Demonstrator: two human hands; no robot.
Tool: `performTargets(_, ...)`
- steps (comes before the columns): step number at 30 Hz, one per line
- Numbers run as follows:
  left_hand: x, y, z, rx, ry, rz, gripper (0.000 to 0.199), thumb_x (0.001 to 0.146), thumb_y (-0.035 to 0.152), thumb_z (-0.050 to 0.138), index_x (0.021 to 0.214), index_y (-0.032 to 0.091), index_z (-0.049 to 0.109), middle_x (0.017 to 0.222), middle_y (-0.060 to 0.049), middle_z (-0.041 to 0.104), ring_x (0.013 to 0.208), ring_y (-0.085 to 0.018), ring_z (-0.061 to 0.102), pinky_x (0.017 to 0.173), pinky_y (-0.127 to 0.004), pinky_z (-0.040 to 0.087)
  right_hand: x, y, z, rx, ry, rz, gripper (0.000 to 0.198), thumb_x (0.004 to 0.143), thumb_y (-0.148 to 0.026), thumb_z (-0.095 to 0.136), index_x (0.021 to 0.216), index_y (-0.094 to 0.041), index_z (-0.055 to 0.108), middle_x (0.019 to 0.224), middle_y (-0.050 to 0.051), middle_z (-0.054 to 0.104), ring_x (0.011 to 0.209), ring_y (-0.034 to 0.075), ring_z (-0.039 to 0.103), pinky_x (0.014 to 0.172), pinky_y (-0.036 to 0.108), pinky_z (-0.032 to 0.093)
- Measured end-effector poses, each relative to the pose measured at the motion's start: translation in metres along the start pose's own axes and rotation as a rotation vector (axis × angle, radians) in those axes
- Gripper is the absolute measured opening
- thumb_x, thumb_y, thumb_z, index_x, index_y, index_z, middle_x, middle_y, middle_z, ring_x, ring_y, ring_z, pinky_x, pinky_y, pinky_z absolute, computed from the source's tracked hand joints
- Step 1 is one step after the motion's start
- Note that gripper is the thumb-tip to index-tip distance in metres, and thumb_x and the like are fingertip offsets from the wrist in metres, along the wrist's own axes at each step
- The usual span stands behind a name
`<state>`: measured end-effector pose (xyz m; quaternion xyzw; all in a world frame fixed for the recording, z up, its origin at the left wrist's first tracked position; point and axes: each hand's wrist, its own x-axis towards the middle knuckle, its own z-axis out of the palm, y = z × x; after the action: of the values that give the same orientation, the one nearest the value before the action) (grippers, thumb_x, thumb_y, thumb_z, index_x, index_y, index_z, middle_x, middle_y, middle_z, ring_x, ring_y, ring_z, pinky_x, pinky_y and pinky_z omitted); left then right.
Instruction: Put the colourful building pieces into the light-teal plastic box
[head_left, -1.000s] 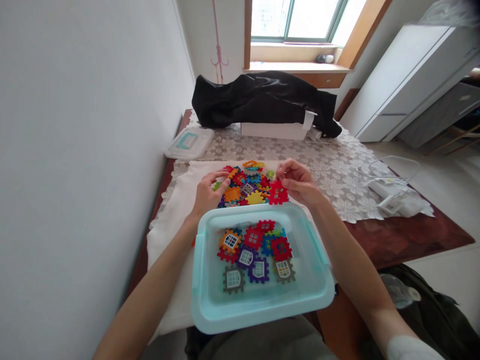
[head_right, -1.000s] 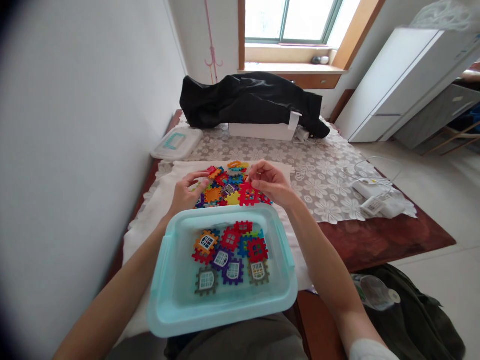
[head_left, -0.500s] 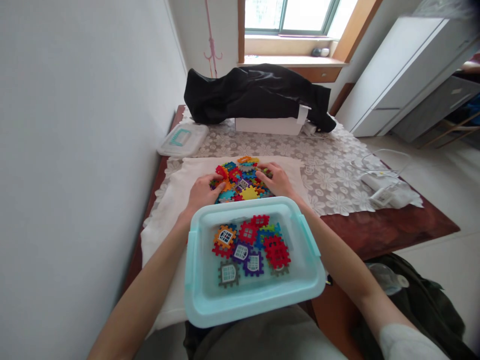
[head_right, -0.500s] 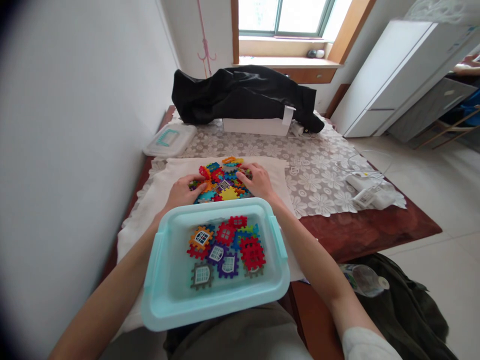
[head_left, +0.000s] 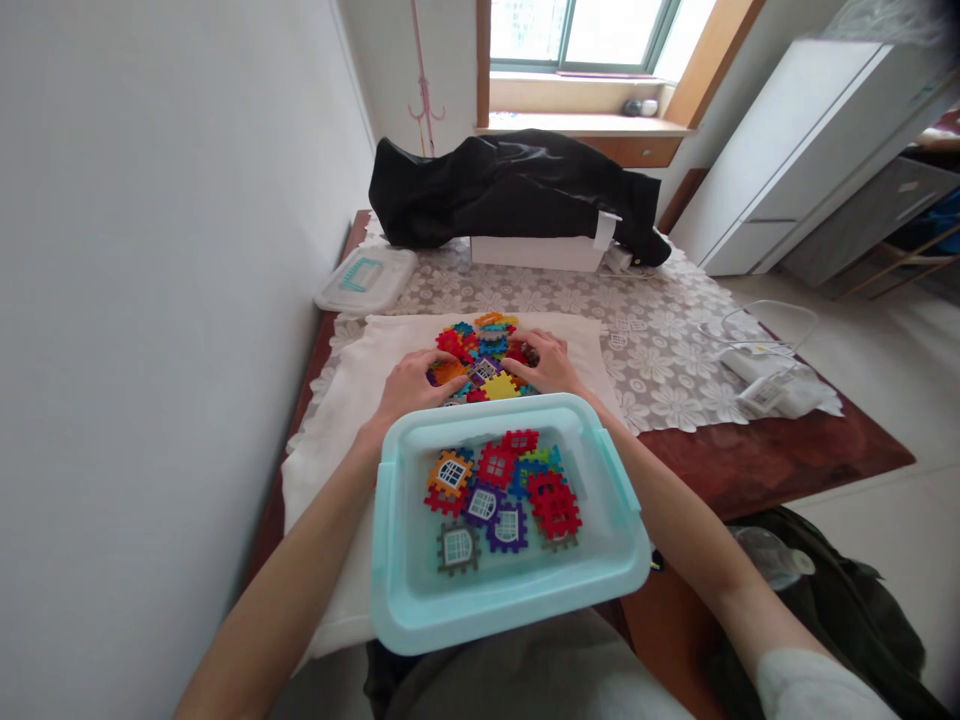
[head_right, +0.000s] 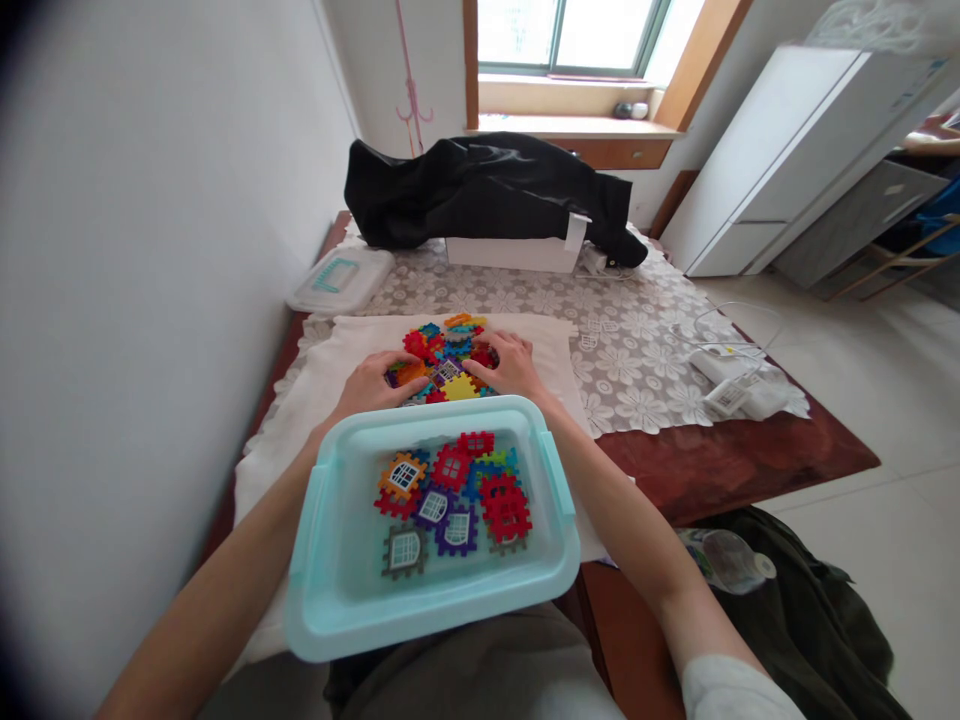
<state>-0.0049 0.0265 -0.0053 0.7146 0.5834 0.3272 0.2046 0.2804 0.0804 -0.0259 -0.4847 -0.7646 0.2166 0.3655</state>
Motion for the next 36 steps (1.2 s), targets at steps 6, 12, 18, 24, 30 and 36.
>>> performTargets(6,-0.001,0.005,-0.002,-0.072,0.031,0.043,0.041,0.085,0.053,0.087,0.112,0.022,0.083,0.121,-0.015,0.083,0.122,-0.039,0.073,0.115,-0.056,0.054,0.002,0.000,0.003,0.056,-0.034,-0.035,0.009,0.098,-0.031,0.081,0.105,-0.027,0.084,0.116,0.008,0.085,0.115,0.030,0.076,0.116,0.051,0.051)
performTargets(12,-0.003,0.013,-0.005,-0.331,0.126,-0.011,0.046,0.087,0.057,0.088,0.114,0.022,0.080,0.123,-0.013,0.082,0.121,-0.033,0.074,0.115,-0.049,0.055,0.002,0.003,0.002,0.042,-0.041,-0.039,0.026,0.096,-0.030,0.081,0.121,-0.028,0.084,0.125,0.009,0.083,0.122,0.032,0.075,0.119,0.052,0.051)
performTargets(18,-0.002,0.021,-0.026,-0.966,0.128,-0.098,0.065,0.079,0.077,0.088,0.116,0.025,0.074,0.123,-0.010,0.080,0.107,-0.028,0.076,0.094,-0.040,0.062,0.001,0.006,0.002,0.019,-0.069,-0.067,0.032,0.100,-0.030,0.073,0.131,-0.030,0.084,0.149,0.011,0.076,0.144,0.036,0.067,0.130,0.060,0.044)
performTargets(24,-0.014,0.024,-0.064,-1.146,-0.178,0.033,0.083,0.062,0.103,0.080,0.101,0.030,0.075,0.092,-0.009,0.077,0.112,-0.038,0.075,0.103,-0.057,0.062,0.003,0.012,0.005,0.028,-0.048,-0.026,0.003,0.097,-0.028,0.076,0.098,-0.027,0.079,0.149,0.010,0.079,0.142,0.036,0.069,0.128,0.062,0.045)
performTargets(30,-0.012,0.046,-0.077,-0.807,-0.720,0.176,0.073,0.066,0.083,0.098,0.106,0.023,0.086,0.103,-0.017,0.084,0.119,-0.043,0.077,0.113,-0.060,0.059,0.005,0.011,0.004,0.078,-0.041,-0.051,0.003,0.094,-0.029,0.078,0.092,-0.027,0.078,0.126,0.009,0.084,0.123,0.032,0.074,0.122,0.054,0.050)
performTargets(36,-0.012,0.048,-0.080,-0.781,-0.780,0.219,0.084,0.069,0.090,0.092,0.119,0.023,0.089,0.118,-0.020,0.085,0.133,-0.045,0.074,0.126,-0.060,0.051,0.003,0.007,0.003,0.219,0.004,-0.034,0.016,0.087,-0.027,0.073,0.102,-0.027,0.076,0.110,0.008,0.079,0.104,0.028,0.072,0.101,0.045,0.059)
